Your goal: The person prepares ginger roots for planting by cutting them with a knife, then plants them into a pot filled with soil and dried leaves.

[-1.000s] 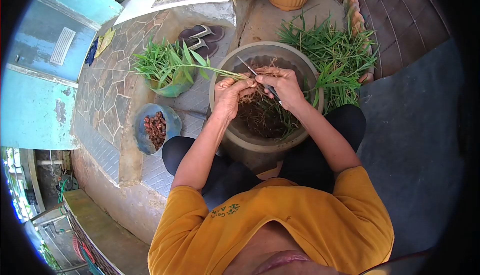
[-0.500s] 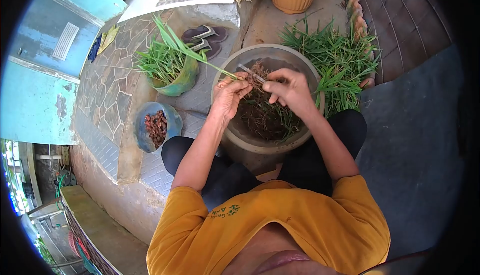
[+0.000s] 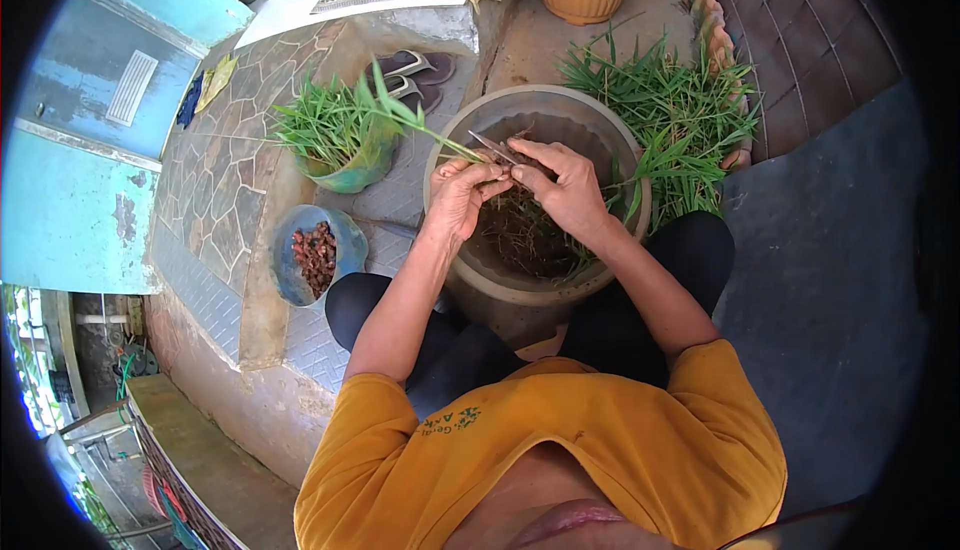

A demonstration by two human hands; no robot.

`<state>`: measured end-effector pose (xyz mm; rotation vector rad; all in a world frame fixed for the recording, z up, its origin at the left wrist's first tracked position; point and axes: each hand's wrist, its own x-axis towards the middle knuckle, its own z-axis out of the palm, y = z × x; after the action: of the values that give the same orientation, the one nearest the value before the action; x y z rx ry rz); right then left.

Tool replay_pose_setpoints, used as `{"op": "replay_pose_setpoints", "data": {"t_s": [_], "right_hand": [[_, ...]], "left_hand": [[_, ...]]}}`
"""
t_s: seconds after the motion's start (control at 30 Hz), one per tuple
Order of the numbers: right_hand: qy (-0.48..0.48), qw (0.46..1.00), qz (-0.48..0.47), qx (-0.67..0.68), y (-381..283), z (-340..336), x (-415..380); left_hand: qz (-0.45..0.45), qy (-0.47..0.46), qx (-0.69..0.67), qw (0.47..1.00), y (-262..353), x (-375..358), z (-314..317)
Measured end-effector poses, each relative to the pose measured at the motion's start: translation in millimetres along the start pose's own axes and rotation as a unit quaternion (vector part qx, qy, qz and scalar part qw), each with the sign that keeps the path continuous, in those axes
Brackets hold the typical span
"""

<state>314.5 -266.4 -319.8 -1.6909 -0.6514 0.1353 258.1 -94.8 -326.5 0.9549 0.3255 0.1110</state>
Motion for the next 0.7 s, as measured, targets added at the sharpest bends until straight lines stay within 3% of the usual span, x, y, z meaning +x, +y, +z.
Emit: {"op": "replay_pose_setpoints", "data": {"t_s": [0.07, 0.17, 0.37, 0.4, 0.5, 0.67, 0.7], "right_hand": [[0.000, 1.000, 0.007, 0.027, 12.5, 1.8, 3.1], [0.000, 0.990, 0.023, -0.142, -0.9, -1.2, 0.5], [0.182, 0.981, 0.014, 0.066, 12.2, 4.4, 12.9], [0.189, 0.970, 0.056, 0.139, 6.7, -2.7, 16.3], [0.148, 0.966, 0.128, 0.171, -3.5, -21.8, 14.6], [0.119, 0.980, 0.044, 0.157, -17.1, -11.5, 1.4], [0.112, 0.971, 0.074, 0.196, -20.4, -10.7, 0.7]], "left_hand": [[0.012, -0.006, -0.001, 1.000, -1.8, 1.0, -3.5], [0.000, 0.002, 0.022, 1.000, -3.3, 1.6, -2.6], [-0.035, 0.009, -0.037, 0.999, 2.3, 6.0, -4.5], [-0.038, -0.001, -0.059, 0.998, 1.7, 6.6, -7.6], [-0.035, -0.019, -0.108, 0.993, 4.3, 9.1, -14.1], [-0.015, -0.016, -0.129, 0.991, 9.6, 5.8, -5.9], [-0.010, -0.017, -0.130, 0.991, 10.5, 6.5, -5.3]]}}
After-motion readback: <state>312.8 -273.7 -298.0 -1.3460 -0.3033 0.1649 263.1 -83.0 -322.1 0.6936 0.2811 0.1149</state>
